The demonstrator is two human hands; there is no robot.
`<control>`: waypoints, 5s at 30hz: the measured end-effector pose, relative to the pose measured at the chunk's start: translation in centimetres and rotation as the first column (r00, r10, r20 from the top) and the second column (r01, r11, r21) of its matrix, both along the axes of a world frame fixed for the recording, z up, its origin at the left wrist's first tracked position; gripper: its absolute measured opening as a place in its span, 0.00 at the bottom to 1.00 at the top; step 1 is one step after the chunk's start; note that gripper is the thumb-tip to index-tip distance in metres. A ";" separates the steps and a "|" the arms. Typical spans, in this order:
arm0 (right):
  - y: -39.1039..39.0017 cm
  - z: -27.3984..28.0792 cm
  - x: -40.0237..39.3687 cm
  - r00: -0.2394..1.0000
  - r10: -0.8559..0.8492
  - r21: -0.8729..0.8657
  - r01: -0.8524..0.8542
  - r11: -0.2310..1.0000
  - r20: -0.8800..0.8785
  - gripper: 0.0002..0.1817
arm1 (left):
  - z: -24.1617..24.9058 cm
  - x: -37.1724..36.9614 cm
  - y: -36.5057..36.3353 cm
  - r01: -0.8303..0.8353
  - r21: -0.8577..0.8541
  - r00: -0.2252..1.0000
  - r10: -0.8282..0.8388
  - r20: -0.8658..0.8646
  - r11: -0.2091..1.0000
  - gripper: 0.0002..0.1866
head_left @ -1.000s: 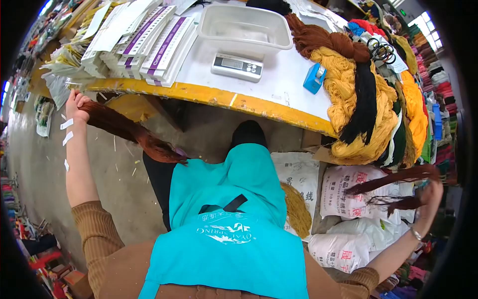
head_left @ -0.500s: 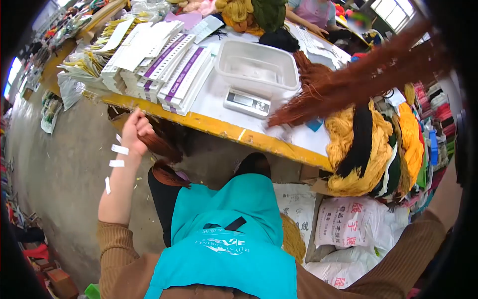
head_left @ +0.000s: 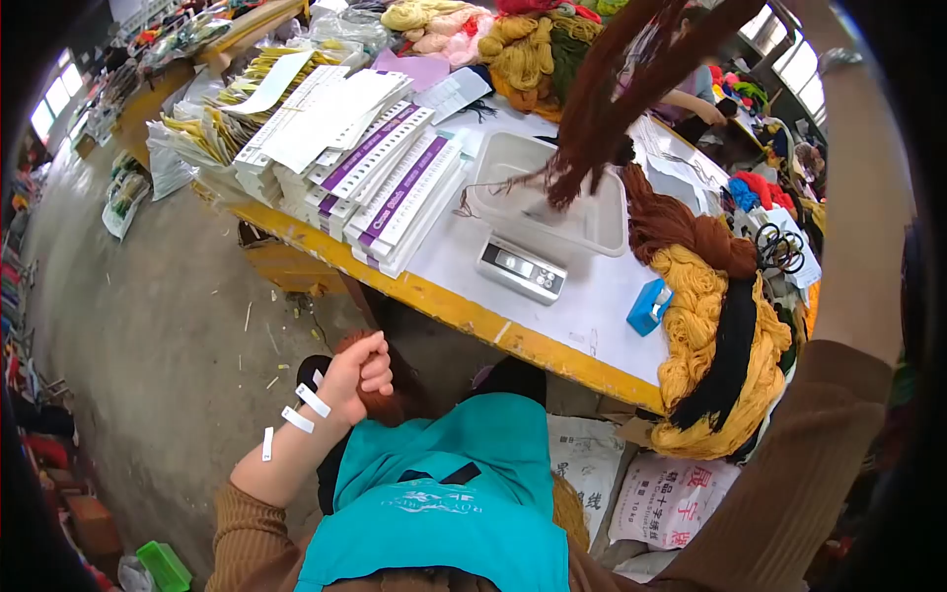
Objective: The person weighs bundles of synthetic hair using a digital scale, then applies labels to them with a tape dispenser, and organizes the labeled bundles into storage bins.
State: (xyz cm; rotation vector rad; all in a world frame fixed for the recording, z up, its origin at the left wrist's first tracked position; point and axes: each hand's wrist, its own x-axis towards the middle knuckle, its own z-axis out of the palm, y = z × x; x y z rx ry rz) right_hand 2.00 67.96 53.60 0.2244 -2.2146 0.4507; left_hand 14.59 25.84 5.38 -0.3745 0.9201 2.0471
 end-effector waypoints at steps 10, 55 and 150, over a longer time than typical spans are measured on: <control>0.6 -32.4 -0.9 0.761 -0.287 0.507 -0.064 0.860 0.582 0.25 | -0.6 1.1 2.0 0.088 -0.016 0.996 -0.087 0.025 0.996 0.11; -7.5 -44.2 14.1 0.923 -0.353 0.308 0.295 0.904 0.152 0.23 | 3.3 1.8 4.7 0.208 0.384 0.961 -0.116 -0.250 0.900 0.26; -6.4 2.9 -2.5 0.864 0.467 -0.589 -0.481 0.649 -0.189 0.09 | -16.3 -2.6 -30.1 -0.887 0.103 0.460 0.845 0.273 0.450 0.15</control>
